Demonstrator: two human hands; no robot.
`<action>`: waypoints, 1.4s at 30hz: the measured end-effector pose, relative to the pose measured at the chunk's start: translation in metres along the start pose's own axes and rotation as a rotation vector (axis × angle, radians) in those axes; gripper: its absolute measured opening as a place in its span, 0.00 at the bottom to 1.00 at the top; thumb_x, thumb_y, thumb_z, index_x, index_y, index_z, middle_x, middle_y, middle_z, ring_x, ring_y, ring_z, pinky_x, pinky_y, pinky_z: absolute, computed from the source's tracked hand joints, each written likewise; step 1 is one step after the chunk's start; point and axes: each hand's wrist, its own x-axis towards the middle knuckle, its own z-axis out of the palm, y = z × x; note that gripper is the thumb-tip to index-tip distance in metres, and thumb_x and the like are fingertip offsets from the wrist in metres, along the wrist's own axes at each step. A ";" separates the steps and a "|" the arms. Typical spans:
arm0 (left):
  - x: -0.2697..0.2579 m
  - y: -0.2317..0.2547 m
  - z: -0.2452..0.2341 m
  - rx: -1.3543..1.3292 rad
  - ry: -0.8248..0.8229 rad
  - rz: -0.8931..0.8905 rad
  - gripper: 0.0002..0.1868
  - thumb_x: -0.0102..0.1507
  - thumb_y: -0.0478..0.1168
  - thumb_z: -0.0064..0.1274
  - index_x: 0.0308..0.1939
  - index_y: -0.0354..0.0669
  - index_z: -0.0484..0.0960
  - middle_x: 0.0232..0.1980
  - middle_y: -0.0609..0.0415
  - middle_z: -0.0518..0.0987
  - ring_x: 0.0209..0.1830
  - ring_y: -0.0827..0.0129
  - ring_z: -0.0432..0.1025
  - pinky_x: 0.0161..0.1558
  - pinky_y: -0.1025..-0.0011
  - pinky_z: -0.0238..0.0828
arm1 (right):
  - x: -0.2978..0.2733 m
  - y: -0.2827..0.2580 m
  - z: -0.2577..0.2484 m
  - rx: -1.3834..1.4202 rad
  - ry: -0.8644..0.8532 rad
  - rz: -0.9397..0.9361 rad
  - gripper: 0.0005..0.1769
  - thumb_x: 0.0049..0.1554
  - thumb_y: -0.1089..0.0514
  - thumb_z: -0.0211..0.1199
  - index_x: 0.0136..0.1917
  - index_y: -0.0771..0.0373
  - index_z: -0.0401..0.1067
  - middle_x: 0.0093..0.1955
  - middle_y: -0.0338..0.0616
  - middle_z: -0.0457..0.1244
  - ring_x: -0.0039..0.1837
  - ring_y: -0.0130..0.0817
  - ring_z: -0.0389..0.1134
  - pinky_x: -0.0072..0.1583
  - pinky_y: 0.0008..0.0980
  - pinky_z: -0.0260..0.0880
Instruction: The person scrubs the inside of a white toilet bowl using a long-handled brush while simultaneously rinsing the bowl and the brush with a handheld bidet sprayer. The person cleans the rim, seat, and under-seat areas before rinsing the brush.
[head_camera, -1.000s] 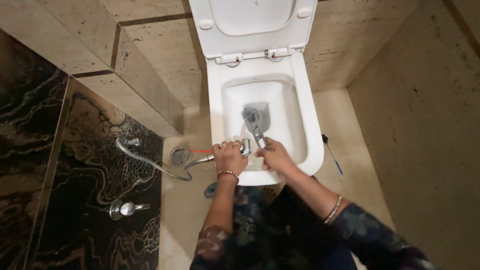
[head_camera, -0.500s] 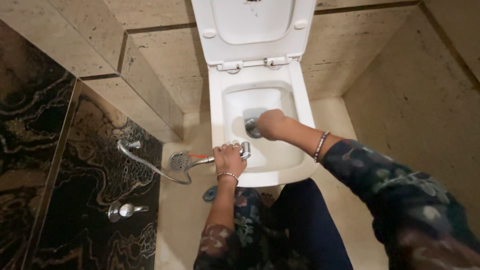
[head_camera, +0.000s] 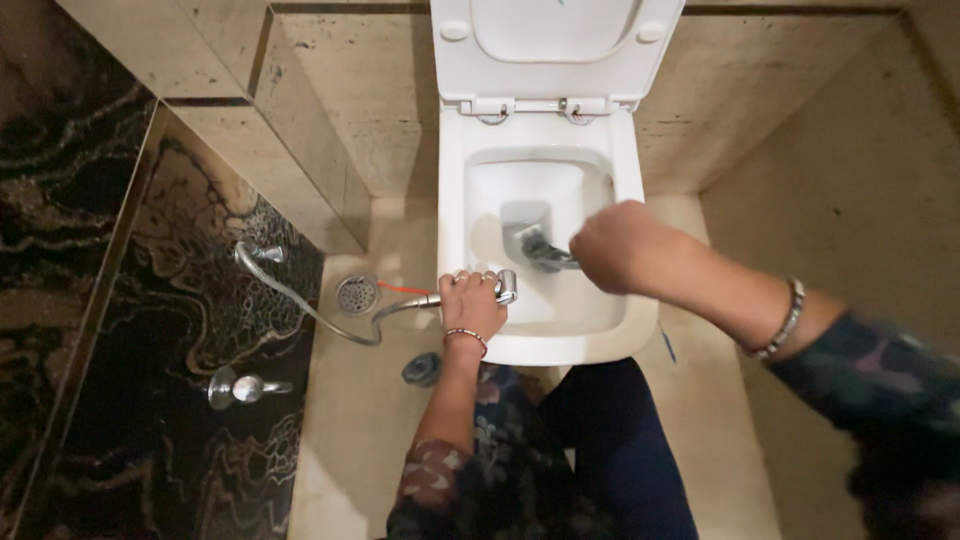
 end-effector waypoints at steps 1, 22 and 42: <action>0.001 -0.001 0.000 -0.007 0.006 0.003 0.13 0.51 0.44 0.60 0.39 0.49 0.85 0.39 0.54 0.83 0.48 0.60 0.74 0.54 0.56 0.57 | -0.007 -0.001 0.009 -0.001 0.038 0.006 0.10 0.56 0.57 0.60 0.37 0.58 0.80 0.39 0.48 0.70 0.44 0.46 0.75 0.43 0.45 0.73; -0.007 0.004 -0.009 -0.046 -0.110 -0.096 0.08 0.57 0.48 0.57 0.32 0.50 0.83 0.33 0.51 0.84 0.35 0.56 0.78 0.45 0.58 0.62 | -0.092 -0.129 0.124 0.320 0.296 0.015 0.37 0.52 0.65 0.55 0.73 0.79 0.55 0.34 0.53 0.67 0.32 0.47 0.70 0.33 0.43 0.71; -0.011 -0.001 0.009 -0.016 0.120 0.061 0.11 0.50 0.49 0.60 0.29 0.50 0.80 0.27 0.52 0.82 0.29 0.56 0.77 0.41 0.57 0.65 | 0.059 -0.086 0.183 1.445 0.159 0.346 0.38 0.60 0.45 0.61 0.76 0.63 0.55 0.39 0.57 0.66 0.35 0.46 0.68 0.40 0.45 0.68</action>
